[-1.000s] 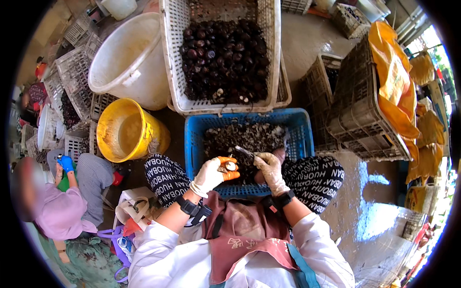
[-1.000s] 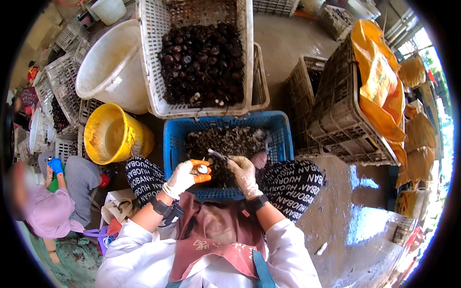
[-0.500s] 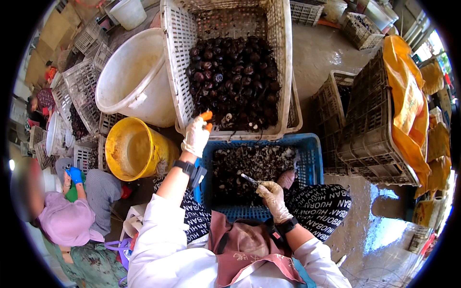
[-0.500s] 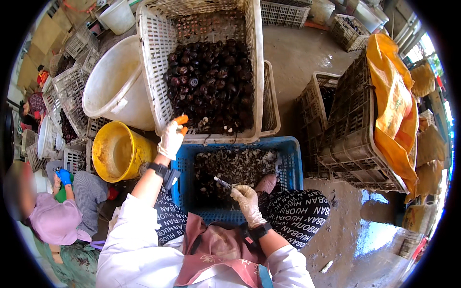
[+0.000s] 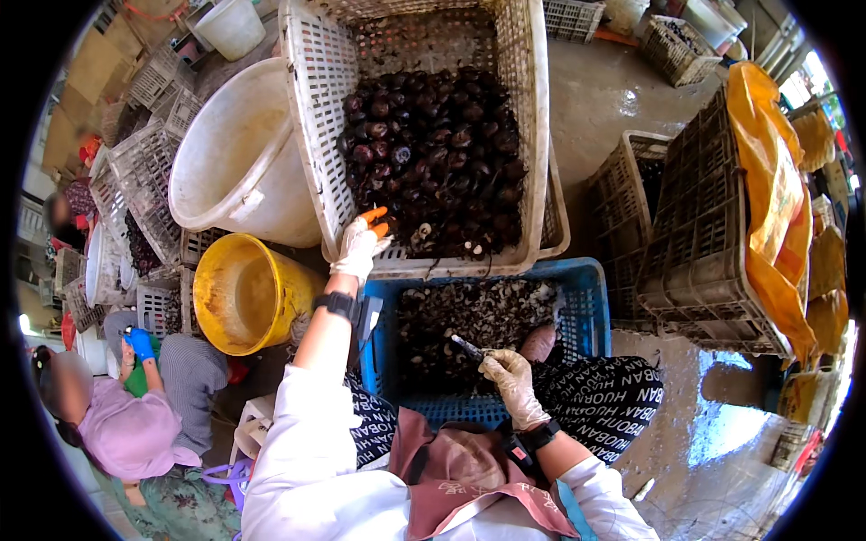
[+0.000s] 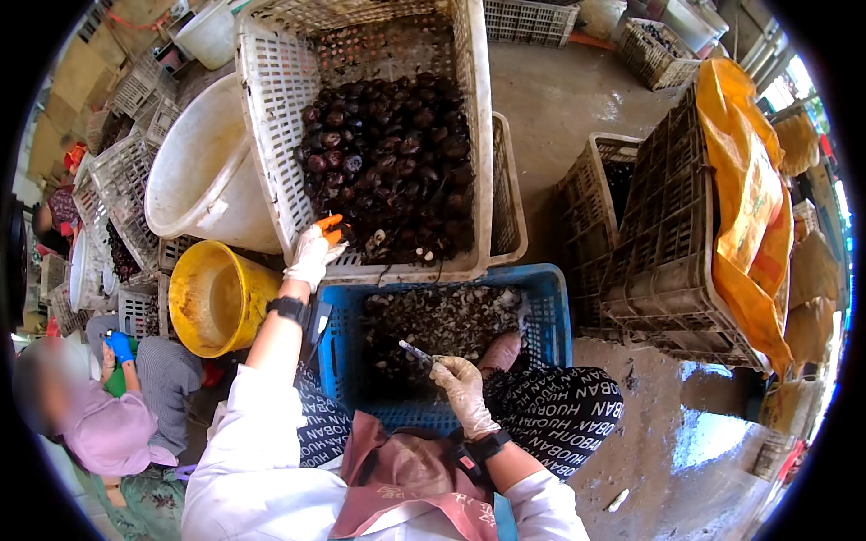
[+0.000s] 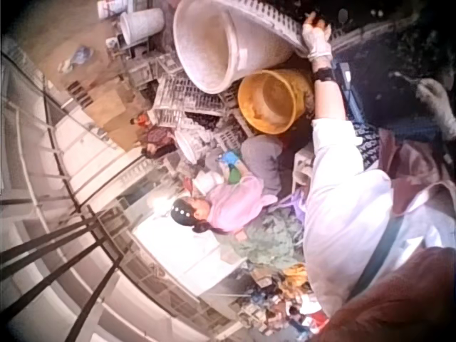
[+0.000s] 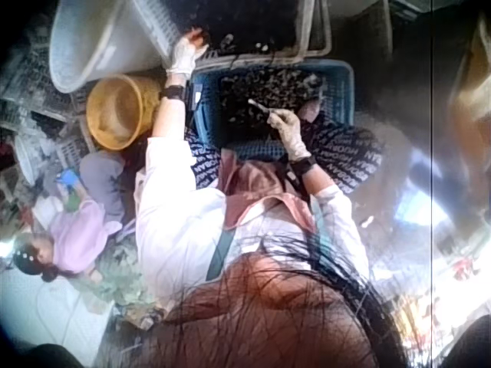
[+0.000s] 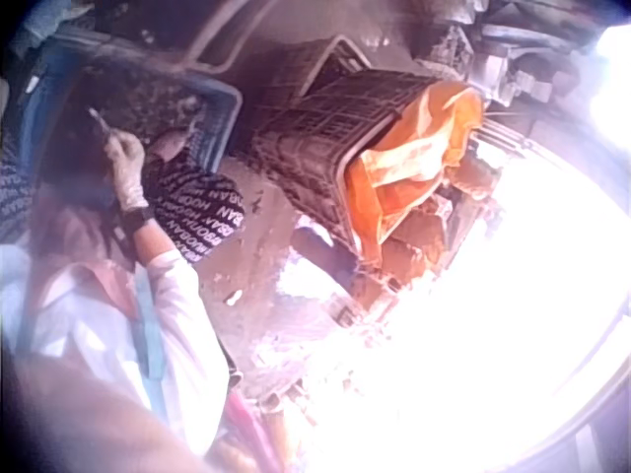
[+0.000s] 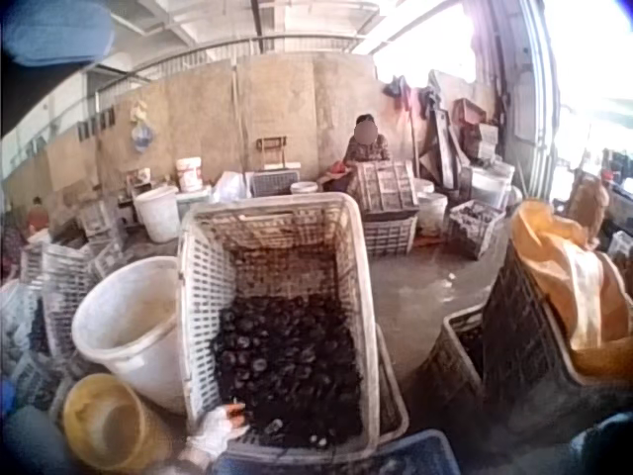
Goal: The person peels water chestnuts with a small tool and places the peeled items into a blue basket while sitting on the floor.
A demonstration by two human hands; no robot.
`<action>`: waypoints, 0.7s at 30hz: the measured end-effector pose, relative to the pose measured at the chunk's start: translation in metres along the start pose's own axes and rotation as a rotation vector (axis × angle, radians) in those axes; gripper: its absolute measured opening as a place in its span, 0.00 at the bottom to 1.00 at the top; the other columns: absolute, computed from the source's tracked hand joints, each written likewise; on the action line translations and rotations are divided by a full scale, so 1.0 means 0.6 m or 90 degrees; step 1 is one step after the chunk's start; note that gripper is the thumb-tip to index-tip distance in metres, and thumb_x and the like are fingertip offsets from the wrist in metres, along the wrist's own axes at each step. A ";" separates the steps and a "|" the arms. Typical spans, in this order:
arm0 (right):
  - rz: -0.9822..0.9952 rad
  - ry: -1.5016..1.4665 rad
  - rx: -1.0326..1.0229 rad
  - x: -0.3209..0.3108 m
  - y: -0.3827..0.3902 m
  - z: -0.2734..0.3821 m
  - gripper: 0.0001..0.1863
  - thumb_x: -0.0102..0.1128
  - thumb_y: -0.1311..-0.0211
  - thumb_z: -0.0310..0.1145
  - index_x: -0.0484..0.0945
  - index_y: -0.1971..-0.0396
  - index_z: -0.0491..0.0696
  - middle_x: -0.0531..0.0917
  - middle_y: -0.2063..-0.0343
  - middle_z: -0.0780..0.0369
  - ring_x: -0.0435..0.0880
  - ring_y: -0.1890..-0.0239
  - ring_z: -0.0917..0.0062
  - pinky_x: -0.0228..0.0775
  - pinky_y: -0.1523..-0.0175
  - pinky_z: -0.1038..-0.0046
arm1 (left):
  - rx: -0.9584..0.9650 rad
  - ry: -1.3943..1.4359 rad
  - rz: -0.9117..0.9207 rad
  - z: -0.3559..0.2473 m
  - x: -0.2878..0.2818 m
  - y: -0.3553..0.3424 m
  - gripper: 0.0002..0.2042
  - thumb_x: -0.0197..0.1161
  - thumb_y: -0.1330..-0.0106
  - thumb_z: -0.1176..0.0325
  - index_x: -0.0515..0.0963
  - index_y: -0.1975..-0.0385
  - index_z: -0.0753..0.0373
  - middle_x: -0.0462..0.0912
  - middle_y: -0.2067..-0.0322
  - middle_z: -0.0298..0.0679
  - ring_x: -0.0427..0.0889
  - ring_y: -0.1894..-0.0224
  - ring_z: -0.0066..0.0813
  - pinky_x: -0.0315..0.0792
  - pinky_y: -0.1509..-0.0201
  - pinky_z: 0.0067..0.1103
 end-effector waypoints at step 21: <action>-0.041 0.220 -0.246 0.019 0.041 0.108 0.11 0.65 0.42 0.29 0.80 0.60 0.41 0.84 0.67 0.63 0.79 0.66 0.84 0.71 0.58 0.82 | -0.090 0.108 0.321 0.074 0.125 0.386 0.24 0.58 0.39 0.83 0.68 0.42 0.61 0.78 0.51 0.44 0.79 0.54 0.26 0.75 0.50 0.18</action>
Point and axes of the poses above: each hand's wrist, its own y-axis away from the middle knuckle, its own x-axis out of the palm, z = x × y, the point moved 10 cm from there along -y, towards the middle knuckle
